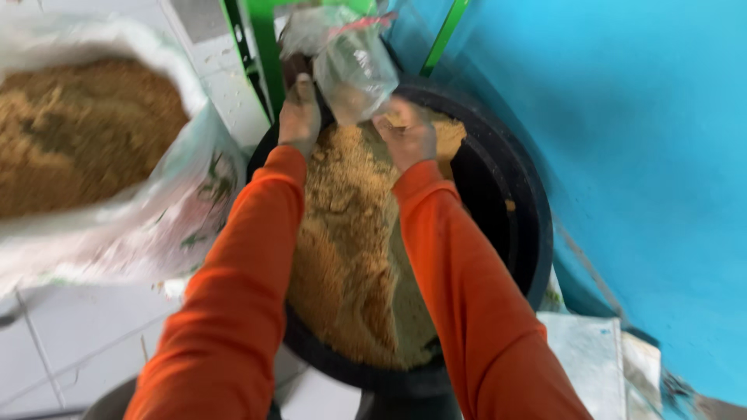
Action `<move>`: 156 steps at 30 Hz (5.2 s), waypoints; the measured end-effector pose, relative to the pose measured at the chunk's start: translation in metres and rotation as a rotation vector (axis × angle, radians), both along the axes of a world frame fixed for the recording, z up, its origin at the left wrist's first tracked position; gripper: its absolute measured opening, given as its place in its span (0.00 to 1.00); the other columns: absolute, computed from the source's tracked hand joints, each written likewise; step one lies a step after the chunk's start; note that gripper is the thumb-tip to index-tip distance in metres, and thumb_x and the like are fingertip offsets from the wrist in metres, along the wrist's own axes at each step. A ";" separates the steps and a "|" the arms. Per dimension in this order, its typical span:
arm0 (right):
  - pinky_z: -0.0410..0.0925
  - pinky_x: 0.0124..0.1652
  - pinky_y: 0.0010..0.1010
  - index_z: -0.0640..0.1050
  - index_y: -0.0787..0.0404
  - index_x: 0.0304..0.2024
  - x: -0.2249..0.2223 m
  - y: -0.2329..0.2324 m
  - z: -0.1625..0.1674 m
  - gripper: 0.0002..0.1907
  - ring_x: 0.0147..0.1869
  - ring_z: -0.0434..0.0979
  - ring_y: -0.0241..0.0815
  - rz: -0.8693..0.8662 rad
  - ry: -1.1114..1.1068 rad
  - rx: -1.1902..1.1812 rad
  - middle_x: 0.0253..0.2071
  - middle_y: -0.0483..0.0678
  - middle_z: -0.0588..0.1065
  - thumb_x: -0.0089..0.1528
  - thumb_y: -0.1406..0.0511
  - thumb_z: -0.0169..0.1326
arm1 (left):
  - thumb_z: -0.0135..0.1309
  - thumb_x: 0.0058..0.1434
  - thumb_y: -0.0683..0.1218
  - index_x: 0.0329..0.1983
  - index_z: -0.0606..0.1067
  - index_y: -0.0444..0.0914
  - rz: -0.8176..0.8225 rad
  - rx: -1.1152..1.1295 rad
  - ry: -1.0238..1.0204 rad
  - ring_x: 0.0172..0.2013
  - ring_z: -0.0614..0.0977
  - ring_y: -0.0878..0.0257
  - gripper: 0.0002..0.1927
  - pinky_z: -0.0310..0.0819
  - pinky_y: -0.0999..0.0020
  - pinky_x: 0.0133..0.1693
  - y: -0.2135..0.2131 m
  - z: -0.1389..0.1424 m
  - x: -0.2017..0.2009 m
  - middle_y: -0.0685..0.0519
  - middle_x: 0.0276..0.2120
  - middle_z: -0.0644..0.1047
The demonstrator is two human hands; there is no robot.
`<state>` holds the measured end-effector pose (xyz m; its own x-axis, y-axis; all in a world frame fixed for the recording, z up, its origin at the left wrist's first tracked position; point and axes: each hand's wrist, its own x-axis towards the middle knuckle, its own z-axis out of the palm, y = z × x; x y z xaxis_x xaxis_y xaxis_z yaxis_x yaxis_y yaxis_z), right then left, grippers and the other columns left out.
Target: The person sits on the floor and uses a small bowl to scoop fine brown powder from a large black basin, pressing the bowl into the powder to fill it, and pours each scoopful into a white woven sack. They repeat the scooping and pouring, then gather and close the filled sack.
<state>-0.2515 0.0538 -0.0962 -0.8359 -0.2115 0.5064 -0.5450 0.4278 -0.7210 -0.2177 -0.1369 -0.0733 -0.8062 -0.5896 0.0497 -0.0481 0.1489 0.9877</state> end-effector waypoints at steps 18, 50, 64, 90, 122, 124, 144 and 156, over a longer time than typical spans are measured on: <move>0.66 0.40 0.37 0.73 0.69 0.36 -0.152 -0.004 0.003 0.40 0.34 0.63 0.42 -0.540 -0.174 -0.710 0.31 0.49 0.68 0.73 0.38 0.37 | 0.27 0.71 0.68 0.79 0.45 0.35 0.142 0.263 0.318 0.74 0.57 0.46 0.43 0.48 0.56 0.72 -0.001 -0.047 -0.076 0.38 0.76 0.53; 0.63 0.66 0.51 0.75 0.68 0.63 0.166 0.224 -0.081 0.23 0.70 0.68 0.67 -0.634 0.025 0.570 0.65 0.65 0.72 0.71 0.59 0.57 | 0.29 0.60 0.80 0.80 0.45 0.40 -0.290 0.488 -0.095 0.74 0.58 0.49 0.56 0.49 0.54 0.70 -0.025 -0.095 -0.041 0.43 0.77 0.53; 0.66 0.63 0.50 0.73 0.66 0.61 0.281 0.243 -0.104 0.29 0.72 0.67 0.63 -0.496 -0.015 0.504 0.61 0.58 0.74 0.62 0.57 0.59 | 0.22 0.58 0.81 0.80 0.47 0.44 -0.367 0.892 0.297 0.75 0.56 0.45 0.55 0.47 0.43 0.71 0.016 -0.053 -0.084 0.44 0.77 0.53; 0.59 0.71 0.55 0.69 0.68 0.67 0.318 0.217 -0.119 0.27 0.77 0.60 0.68 -0.384 0.000 0.347 0.69 0.63 0.67 0.71 0.58 0.55 | 0.54 0.67 0.61 0.76 0.52 0.36 -0.689 -0.431 -0.467 0.55 0.80 0.45 0.44 0.74 0.58 0.52 -0.021 0.017 0.225 0.35 0.61 0.74; 0.59 0.63 0.57 0.68 0.62 0.70 0.196 0.095 0.054 0.35 0.70 0.61 0.70 -0.554 -1.024 0.281 0.69 0.65 0.65 0.70 0.46 0.48 | 0.54 0.64 0.48 0.62 0.70 0.38 -0.612 -0.765 0.044 0.43 0.85 0.51 0.23 0.78 0.57 0.45 -0.042 0.060 0.348 0.46 0.46 0.81; 0.59 0.62 0.55 0.65 0.60 0.71 0.184 0.067 0.082 0.36 0.70 0.61 0.67 -0.531 -1.155 0.055 0.70 0.62 0.64 0.69 0.46 0.50 | 0.53 0.67 0.51 0.62 0.72 0.42 -0.384 -0.535 -0.280 0.43 0.85 0.54 0.21 0.79 0.59 0.44 -0.056 0.092 0.373 0.47 0.43 0.82; 0.75 0.47 0.45 0.74 0.66 0.54 0.121 -0.271 0.238 0.22 0.46 0.80 0.49 -0.373 -1.478 -0.337 0.47 0.56 0.79 0.61 0.60 0.56 | 0.50 0.61 0.47 0.58 0.72 0.36 0.503 0.219 -0.973 0.53 0.79 0.39 0.22 0.72 0.52 0.56 -0.275 0.216 0.228 0.37 0.52 0.78; 0.70 0.60 0.54 0.72 0.67 0.58 0.125 -0.286 0.239 0.32 0.60 0.77 0.58 -0.396 -1.662 -0.227 0.58 0.62 0.74 0.57 0.56 0.60 | 0.54 0.61 0.57 0.53 0.71 0.34 0.570 0.208 -0.892 0.46 0.82 0.43 0.26 0.74 0.52 0.52 -0.295 0.218 0.218 0.38 0.45 0.80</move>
